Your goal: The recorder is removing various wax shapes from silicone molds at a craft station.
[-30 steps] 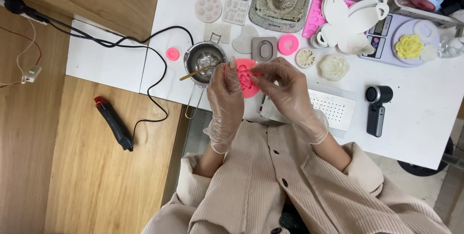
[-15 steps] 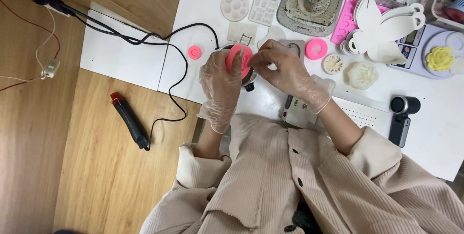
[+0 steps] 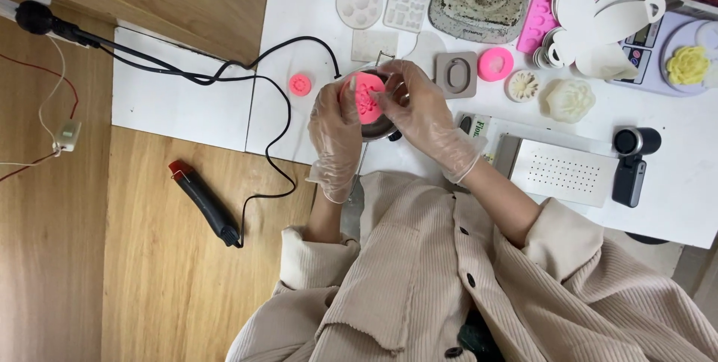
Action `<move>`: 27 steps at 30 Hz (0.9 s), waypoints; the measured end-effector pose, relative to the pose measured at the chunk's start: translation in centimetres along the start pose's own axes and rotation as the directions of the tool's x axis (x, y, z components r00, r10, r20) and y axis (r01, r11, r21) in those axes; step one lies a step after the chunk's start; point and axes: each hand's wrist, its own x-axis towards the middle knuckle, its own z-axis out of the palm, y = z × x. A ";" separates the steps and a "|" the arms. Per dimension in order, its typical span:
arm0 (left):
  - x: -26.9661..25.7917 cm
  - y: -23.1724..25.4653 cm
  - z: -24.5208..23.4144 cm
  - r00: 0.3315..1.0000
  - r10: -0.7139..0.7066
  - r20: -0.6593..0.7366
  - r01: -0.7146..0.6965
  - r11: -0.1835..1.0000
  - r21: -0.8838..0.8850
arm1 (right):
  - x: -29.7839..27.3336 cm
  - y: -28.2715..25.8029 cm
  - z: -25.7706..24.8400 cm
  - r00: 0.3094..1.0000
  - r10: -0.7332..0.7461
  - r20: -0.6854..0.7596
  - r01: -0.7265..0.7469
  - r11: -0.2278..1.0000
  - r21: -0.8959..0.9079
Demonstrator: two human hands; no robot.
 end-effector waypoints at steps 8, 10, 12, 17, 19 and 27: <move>0.2 -1.7 0.0 0.985 -0.136 0.108 0.150 0.980 -0.128 | 0.7 3.1 -0.1 0.969 0.057 0.239 -0.126 0.950 0.285; 0.2 -1.7 0.2 0.964 -0.211 0.161 0.236 0.958 -0.160 | 0.8 3.3 -0.2 0.936 0.172 0.306 -0.279 0.895 0.348; 0.1 -1.6 0.5 0.936 -0.276 0.219 0.318 0.929 -0.188 | 0.7 3.4 -0.1 0.886 0.274 0.375 -0.421 0.814 0.400; -0.5 -0.3 0.7 0.916 -0.259 0.306 0.325 0.926 -0.190 | -0.8 3.5 0.3 0.937 0.282 0.208 -0.344 0.858 0.383; -1.1 -0.6 1.4 0.963 -0.090 0.256 0.133 0.978 -0.158 | -1.2 3.3 -0.7 0.959 0.241 0.149 -0.273 0.927 0.259; -1.4 2.9 -0.3 0.981 0.030 0.189 0.001 0.987 -0.161 | 2.7 12.5 -10.0 0.888 0.460 -0.014 -0.457 0.884 0.095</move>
